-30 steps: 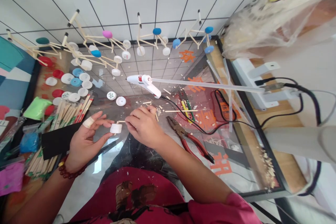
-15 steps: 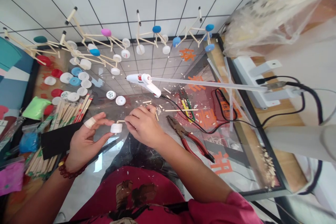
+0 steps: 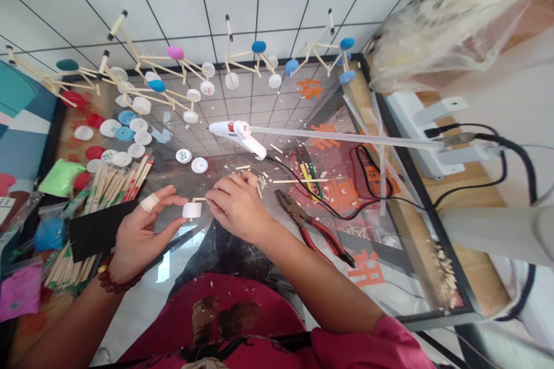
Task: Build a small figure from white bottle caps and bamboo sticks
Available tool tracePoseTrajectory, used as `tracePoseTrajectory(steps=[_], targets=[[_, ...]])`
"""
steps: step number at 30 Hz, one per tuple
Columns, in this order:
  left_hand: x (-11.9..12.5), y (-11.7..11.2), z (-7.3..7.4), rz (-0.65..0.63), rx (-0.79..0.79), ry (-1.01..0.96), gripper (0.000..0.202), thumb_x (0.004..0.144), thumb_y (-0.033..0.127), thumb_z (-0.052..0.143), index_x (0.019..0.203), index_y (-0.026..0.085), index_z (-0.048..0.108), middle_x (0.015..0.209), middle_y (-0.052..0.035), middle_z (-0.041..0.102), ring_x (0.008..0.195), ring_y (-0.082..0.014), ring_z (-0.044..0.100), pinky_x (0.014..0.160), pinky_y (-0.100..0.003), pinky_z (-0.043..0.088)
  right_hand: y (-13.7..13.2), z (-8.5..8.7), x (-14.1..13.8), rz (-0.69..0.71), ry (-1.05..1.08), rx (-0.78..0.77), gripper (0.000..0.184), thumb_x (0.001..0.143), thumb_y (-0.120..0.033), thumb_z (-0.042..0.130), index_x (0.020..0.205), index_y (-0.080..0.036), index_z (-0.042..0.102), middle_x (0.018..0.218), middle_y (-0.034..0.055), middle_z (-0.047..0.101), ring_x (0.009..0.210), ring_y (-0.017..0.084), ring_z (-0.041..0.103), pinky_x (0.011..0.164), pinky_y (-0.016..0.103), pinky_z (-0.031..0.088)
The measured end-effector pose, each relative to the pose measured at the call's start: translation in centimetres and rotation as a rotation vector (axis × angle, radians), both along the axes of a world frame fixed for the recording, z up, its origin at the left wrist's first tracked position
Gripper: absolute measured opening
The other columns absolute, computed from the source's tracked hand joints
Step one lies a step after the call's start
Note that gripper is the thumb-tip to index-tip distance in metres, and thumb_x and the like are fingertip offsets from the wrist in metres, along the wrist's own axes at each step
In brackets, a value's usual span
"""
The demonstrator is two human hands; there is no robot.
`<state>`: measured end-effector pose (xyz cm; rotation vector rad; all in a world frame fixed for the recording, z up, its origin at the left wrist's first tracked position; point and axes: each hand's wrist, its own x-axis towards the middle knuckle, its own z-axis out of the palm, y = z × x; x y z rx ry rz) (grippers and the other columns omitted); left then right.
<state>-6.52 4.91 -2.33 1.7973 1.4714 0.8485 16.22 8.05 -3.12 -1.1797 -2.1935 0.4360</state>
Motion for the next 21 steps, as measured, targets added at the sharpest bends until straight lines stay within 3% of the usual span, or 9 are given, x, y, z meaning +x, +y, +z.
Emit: tracePoseTrajectory(steps=[13,21], targets=[[-0.02,0.02,0.07,-0.013,0.052,0.007,0.055,0.081,0.027,0.073,0.133,0.023,0.056,0.107,-0.0049,0.074,0.105,-0.0224,0.069,0.104,-0.041,0.049,-0.05,0.14,-0.05,-0.012,0.021,-0.033,0.011,0.087,-0.02,0.061,0.094,-0.021,0.068,0.092,0.0009,0.069,0.089,0.017,0.057,0.089,0.038,0.025],[-0.28,0.0,-0.04,-0.049,0.057,0.019,0.058,0.082,0.022,0.072,0.137,0.024,0.053,0.106,-0.004,0.074,0.106,-0.0222,0.068,0.107,-0.043,0.047,0.07,0.03,-0.01,-0.005,-0.015,-0.027,0.012,0.09,-0.019,0.058,0.088,-0.022,0.068,0.088,0.0005,0.067,0.087,0.016,0.055,0.086,0.038,0.025]])
